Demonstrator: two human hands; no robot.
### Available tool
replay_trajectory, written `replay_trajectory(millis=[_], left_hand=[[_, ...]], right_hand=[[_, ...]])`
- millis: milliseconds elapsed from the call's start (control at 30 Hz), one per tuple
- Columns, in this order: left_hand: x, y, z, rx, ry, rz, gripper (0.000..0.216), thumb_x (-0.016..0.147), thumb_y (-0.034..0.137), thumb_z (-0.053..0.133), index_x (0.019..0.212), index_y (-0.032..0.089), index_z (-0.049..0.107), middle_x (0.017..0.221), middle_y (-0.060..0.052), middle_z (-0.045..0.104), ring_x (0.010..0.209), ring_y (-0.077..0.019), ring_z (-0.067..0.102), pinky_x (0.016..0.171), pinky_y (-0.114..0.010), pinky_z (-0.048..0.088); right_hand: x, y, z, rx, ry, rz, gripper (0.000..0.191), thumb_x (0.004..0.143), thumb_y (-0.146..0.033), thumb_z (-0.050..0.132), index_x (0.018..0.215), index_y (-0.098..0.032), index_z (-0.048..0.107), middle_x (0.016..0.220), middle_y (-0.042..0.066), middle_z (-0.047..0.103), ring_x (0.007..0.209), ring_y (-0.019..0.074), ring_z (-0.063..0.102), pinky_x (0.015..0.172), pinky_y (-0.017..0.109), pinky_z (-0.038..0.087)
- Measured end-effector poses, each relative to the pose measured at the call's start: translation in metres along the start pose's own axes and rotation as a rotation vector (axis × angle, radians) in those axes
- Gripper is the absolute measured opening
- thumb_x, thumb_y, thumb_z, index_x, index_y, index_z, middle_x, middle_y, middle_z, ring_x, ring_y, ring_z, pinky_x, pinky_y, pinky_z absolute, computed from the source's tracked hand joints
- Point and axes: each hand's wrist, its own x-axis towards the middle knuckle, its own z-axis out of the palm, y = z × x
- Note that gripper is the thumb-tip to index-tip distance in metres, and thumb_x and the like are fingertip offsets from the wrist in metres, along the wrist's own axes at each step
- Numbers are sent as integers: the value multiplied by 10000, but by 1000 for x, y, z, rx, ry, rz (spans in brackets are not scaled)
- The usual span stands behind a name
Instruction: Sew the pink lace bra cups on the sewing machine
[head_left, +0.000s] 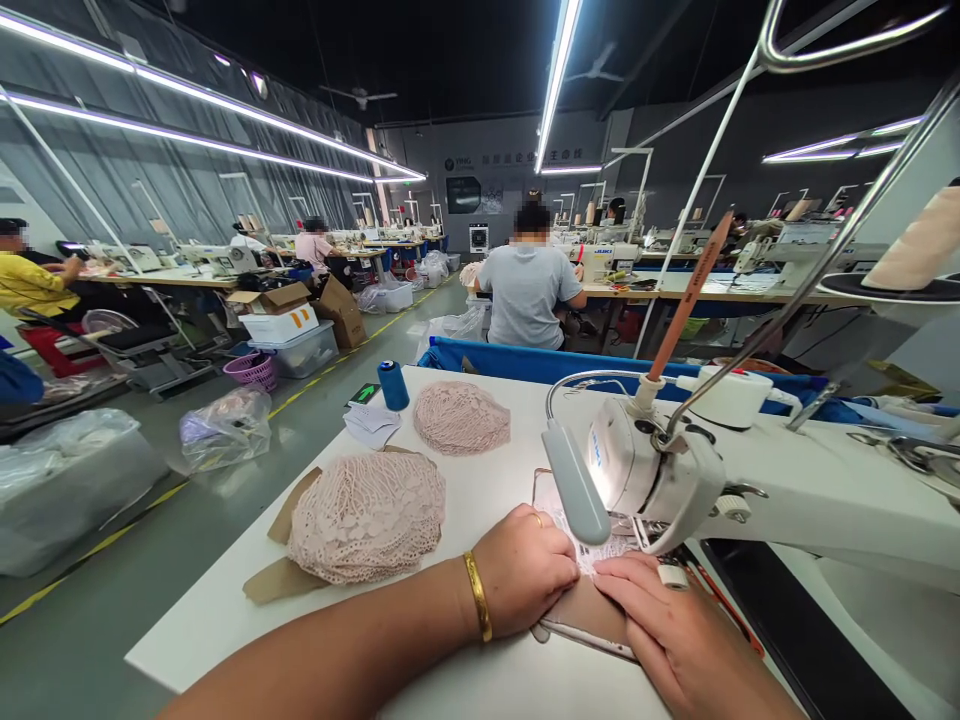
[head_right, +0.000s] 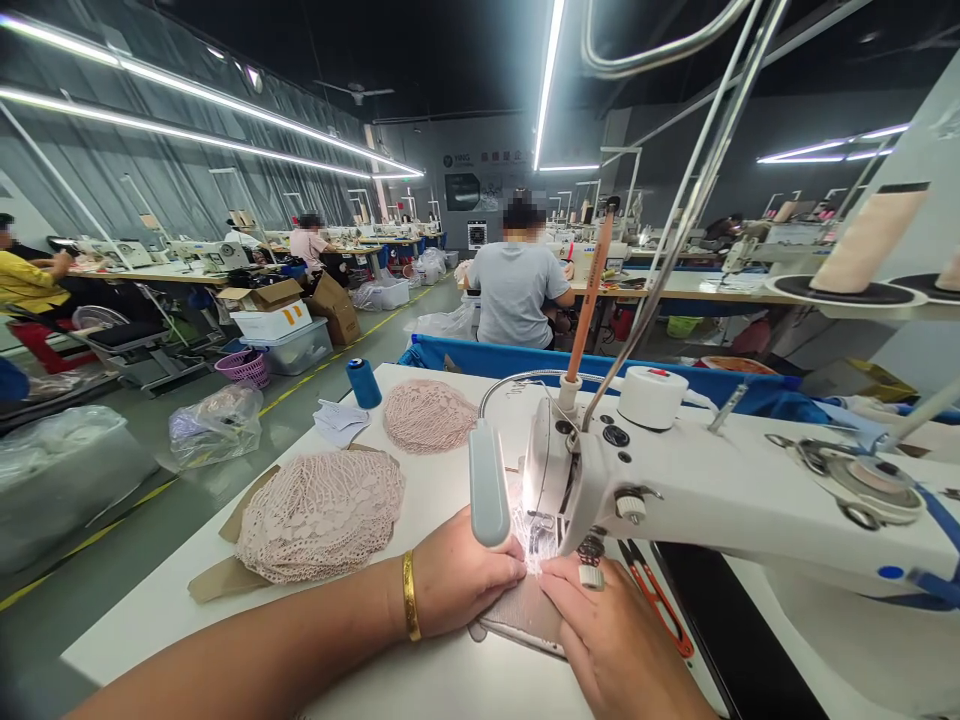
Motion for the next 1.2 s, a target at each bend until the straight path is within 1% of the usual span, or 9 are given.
replay_trajectory(millis=[200, 400, 467, 600, 800, 900, 1000, 1100, 1200], left_hand=[[4, -8, 5, 0, 32, -71, 141, 1055, 246, 636, 964, 207, 737, 1118, -40, 771, 1017, -240, 670, 915, -394, 501], [6, -13, 6, -32, 40, -80, 159, 1064, 279, 618, 1100, 180, 737, 1214, -86, 757, 1080, -278, 674, 977, -430, 538], [6, -14, 2, -66, 41, -114, 164, 1036, 290, 666, 1136, 173, 725, 1269, -101, 740, 1135, -294, 674, 1018, -445, 537], [7, -17, -10, -104, -27, -270, 365, 981, 371, 783, 1276, 179, 685, 1401, -115, 697, 1257, -342, 649, 1076, -493, 513], [7, -4, -28, 9, -177, -418, 357, 984, 520, 788, 1068, 179, 723, 1265, -117, 723, 1230, -368, 640, 1055, -519, 486], [5, 3, -41, 52, -194, -400, 364, 1024, 542, 715, 1002, 179, 704, 1024, -94, 749, 1001, -319, 687, 948, -474, 493], [4, 1, -53, 30, -146, -367, 292, 1105, 390, 553, 929, 189, 670, 793, -37, 698, 756, -235, 650, 821, -404, 465], [5, -8, -59, 22, -83, -280, 190, 1084, 245, 535, 969, 185, 674, 920, -48, 739, 850, -235, 678, 839, -392, 466], [7, -9, -57, -20, -216, -171, 81, 1033, 209, 635, 1088, 197, 693, 1145, -54, 763, 1083, -256, 698, 915, -372, 495]], right_hand=[[-17, 19, 21, -30, -88, 153, 592, 965, -177, 523, 1500, -387, 666, 1384, 60, 760, 1106, 296, 800, 857, 413, 694], [-18, 21, 24, -129, -93, 161, 615, 1028, -218, 495, 1620, -370, 566, 1435, 74, 737, 1222, 297, 768, 946, 426, 688], [-17, 19, 23, -134, -90, 159, 598, 1040, -225, 488, 1618, -355, 571, 1453, 79, 727, 1262, 303, 750, 983, 442, 677], [-16, 16, 22, -61, -58, 199, 539, 1031, -239, 511, 1538, -347, 659, 1429, 77, 745, 1232, 301, 765, 968, 421, 677], [-10, 9, 16, -95, 35, 99, 503, 1008, -194, 524, 1470, -303, 691, 1360, 77, 781, 1130, 282, 802, 873, 395, 704], [1, -3, 6, -108, 150, -3, 423, 1000, -154, 522, 1363, -254, 714, 1265, 74, 816, 1051, 279, 819, 852, 399, 706], [16, -19, -2, 5, 245, -98, 370, 992, -107, 534, 1293, -241, 700, 1176, 62, 829, 1025, 237, 812, 864, 332, 682], [28, -36, -1, 94, 255, -154, 400, 1002, -112, 563, 1376, -222, 655, 1253, 85, 802, 1129, 225, 780, 961, 313, 643], [34, -49, 9, 175, 189, -142, 427, 1023, -165, 591, 1444, -231, 598, 1235, 84, 790, 1107, 237, 762, 927, 339, 627]])
